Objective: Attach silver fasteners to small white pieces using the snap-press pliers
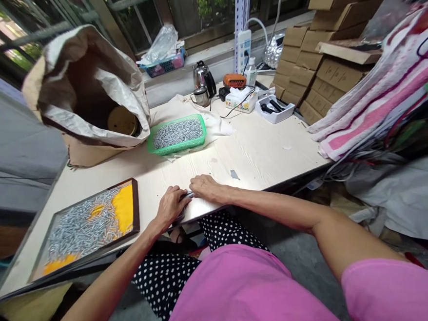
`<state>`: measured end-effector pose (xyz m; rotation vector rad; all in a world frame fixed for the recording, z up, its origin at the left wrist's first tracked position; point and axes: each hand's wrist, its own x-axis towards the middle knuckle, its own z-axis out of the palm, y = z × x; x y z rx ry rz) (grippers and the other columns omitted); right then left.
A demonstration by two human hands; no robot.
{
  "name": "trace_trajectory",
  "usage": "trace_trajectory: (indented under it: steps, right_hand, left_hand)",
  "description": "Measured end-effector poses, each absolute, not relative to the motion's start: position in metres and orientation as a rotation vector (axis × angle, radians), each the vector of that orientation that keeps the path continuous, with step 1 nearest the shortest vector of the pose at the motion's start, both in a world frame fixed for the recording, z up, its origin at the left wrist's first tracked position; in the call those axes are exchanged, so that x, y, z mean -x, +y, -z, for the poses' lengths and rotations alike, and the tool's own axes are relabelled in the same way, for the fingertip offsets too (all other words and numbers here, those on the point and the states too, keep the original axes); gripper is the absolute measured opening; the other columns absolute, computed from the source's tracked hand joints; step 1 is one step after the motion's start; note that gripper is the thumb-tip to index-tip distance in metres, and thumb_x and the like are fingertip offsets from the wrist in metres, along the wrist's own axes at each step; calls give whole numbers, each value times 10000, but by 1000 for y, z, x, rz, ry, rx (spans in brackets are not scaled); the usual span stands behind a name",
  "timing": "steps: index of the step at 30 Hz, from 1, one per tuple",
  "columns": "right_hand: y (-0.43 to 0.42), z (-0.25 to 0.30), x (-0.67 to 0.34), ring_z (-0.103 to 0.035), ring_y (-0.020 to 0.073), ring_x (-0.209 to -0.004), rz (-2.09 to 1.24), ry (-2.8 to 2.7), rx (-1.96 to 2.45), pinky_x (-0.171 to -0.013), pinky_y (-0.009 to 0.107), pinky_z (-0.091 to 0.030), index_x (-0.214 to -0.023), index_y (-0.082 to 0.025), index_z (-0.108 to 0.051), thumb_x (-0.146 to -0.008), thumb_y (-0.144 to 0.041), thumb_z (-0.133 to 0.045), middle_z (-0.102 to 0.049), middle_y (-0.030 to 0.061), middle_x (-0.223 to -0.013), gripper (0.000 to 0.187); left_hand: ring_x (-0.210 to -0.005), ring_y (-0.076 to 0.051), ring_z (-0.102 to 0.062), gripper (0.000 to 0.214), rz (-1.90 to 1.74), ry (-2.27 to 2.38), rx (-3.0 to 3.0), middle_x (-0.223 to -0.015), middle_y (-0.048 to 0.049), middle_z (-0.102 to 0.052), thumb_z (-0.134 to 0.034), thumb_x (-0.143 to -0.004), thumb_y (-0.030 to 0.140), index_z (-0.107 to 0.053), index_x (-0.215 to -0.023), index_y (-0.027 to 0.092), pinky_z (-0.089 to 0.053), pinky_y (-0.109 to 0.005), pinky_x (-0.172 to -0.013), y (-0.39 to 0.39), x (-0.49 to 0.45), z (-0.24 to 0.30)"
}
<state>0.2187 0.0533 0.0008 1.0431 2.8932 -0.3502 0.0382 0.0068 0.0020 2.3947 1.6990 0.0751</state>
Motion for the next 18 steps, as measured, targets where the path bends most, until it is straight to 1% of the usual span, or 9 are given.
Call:
trace_trajectory:
  steps: [2, 4, 6, 8, 9, 11, 13, 16, 18]
  right_hand:
    - [53, 7, -222, -587, 238, -1036, 353, 2927, -1062, -855, 327, -404, -1052, -112, -685, -1007, -255, -554, -660, 132, -1051, 199]
    - [55, 12, -227, -567, 250, -1056, 331, 2967, -1098, -869, 339, -403, -1077, -109, -677, -992, -311, -593, -645, 140, -1083, 235]
    - [62, 11, -234, -545, 267, -1074, 323, 3013, -1093, -874, 349, -410, -1157, -103, -654, -950, -429, -654, -620, 154, -1148, 386]
    - [72, 8, -239, -540, 279, -1069, 356, 3018, -1052, -872, 355, -417, -1226, -105, -631, -892, -546, -695, -600, 166, -1192, 558]
    - [77, 6, -240, -546, 278, -1057, 387, 2999, -1040, -870, 355, -418, -1241, -113, -630, -891, -572, -685, -601, 165, -1191, 580]
    - [85, 3, -238, -562, 271, -1042, 438, 2954, -1070, -868, 353, -410, -1241, -137, -645, -957, -538, -606, -618, 158, -1172, 493]
    - [90, 3, -232, -564, 270, -1070, 427, 2945, -1118, -869, 350, -394, -1231, -154, -659, -1007, -438, -554, -631, 149, -1170, 377]
    - [96, 4, -218, -544, 268, -1126, 320, 2971, -1123, -882, 353, -361, -1148, -147, -682, -1005, -301, -559, -641, 138, -1180, 243]
    - [104, 4, -210, -539, 257, -1126, 298, 2986, -1127, -889, 358, -339, -1092, -152, -685, -1005, -272, -549, -651, 124, -1170, 202]
  left_hand:
    - [-1016, -257, -575, 171, -79, 1706, -2399, -978, -88, -661, -603, -961, 300, -721, -987, 180, -487, -371, -890, 8, -38, -1]
    - [-1040, -268, -583, 186, -73, 1719, -2402, -1018, -95, -674, -615, -953, 307, -709, -1049, 179, -495, -385, -906, 8, -37, -1]
    - [-1113, -286, -587, 269, -110, 1756, -2399, -1142, -122, -679, -634, -938, 296, -668, -1172, 167, -497, -412, -954, 4, -38, 2]
    - [-1228, -307, -566, 361, -207, 1803, -2408, -1295, -159, -646, -634, -932, 259, -611, -1276, 151, -474, -455, -1037, -6, -41, 9]
    - [-1288, -318, -542, 384, -268, 1812, -2424, -1355, -174, -622, -623, -937, 246, -589, -1306, 146, -452, -480, -1080, -12, -44, 14]
    - [-1386, -336, -483, 403, -383, 1778, -2475, -1432, -191, -581, -590, -960, 255, -561, -1346, 143, -413, -526, -1134, -26, -50, 27]
    - [-1434, -341, -446, 424, -465, 1701, -2519, -1472, -182, -559, -548, -990, 294, -528, -1392, 162, -393, -563, -1156, -40, -56, 39]
    - [-1436, -328, -455, 435, -514, 1613, -2527, -1477, -156, -568, -501, -1018, 353, -503, -1423, 191, -348, -595, -1187, -53, -62, 47]
    - [-1424, -324, -472, 446, -515, 1585, -2503, -1452, -153, -591, -502, -1018, 395, -512, -1413, 188, -322, -602, -1202, -56, -63, 46]
